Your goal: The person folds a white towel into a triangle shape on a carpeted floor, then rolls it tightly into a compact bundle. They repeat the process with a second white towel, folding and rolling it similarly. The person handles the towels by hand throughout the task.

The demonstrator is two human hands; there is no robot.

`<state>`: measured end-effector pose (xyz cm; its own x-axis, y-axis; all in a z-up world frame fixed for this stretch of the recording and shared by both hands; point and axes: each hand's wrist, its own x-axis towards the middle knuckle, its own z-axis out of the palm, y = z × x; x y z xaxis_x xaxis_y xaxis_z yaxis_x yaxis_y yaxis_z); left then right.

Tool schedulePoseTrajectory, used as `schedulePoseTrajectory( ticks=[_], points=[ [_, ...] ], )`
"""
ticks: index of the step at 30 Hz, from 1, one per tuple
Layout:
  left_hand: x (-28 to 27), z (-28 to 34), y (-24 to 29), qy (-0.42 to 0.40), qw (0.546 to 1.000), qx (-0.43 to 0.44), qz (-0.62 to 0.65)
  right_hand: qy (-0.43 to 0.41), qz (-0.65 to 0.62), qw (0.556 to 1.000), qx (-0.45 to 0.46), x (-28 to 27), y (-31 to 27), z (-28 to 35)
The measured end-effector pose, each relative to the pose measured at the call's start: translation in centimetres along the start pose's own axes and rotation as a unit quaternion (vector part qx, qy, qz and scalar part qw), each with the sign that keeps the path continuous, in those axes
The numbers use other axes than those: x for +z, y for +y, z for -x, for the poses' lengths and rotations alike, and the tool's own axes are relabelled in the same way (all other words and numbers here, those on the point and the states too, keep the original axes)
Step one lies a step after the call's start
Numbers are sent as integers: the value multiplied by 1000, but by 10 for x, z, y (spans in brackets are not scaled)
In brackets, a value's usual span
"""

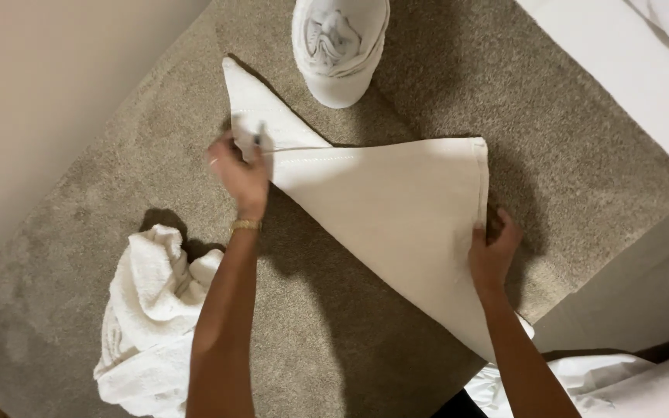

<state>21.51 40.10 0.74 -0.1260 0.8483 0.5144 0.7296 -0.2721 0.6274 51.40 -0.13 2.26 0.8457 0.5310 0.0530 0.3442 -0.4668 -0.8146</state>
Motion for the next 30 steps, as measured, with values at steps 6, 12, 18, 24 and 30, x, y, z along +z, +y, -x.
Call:
schedulePoseTrajectory(
  ticks=[6, 12, 18, 24, 30],
  points=[
    [-43, -22, 88, -457, 875, 111, -116, -123, 7, 970, 210, -51, -2, 36],
    [-63, -62, 169, -675, 690, 145, -216, -184, 73, 943, 269, -98, 60, 107],
    [-6, -59, 112, -706, 634, 139, -283, -228, 15, 906, 357, -112, 42, 101],
    [3, -72, 82, -747, 618, 73, -232, -282, -140, 869, 382, -119, 42, 82],
    [-50, -97, 147, -767, 601, -20, -222, -343, -177, 853, 353, -128, 67, 85]
  ],
)
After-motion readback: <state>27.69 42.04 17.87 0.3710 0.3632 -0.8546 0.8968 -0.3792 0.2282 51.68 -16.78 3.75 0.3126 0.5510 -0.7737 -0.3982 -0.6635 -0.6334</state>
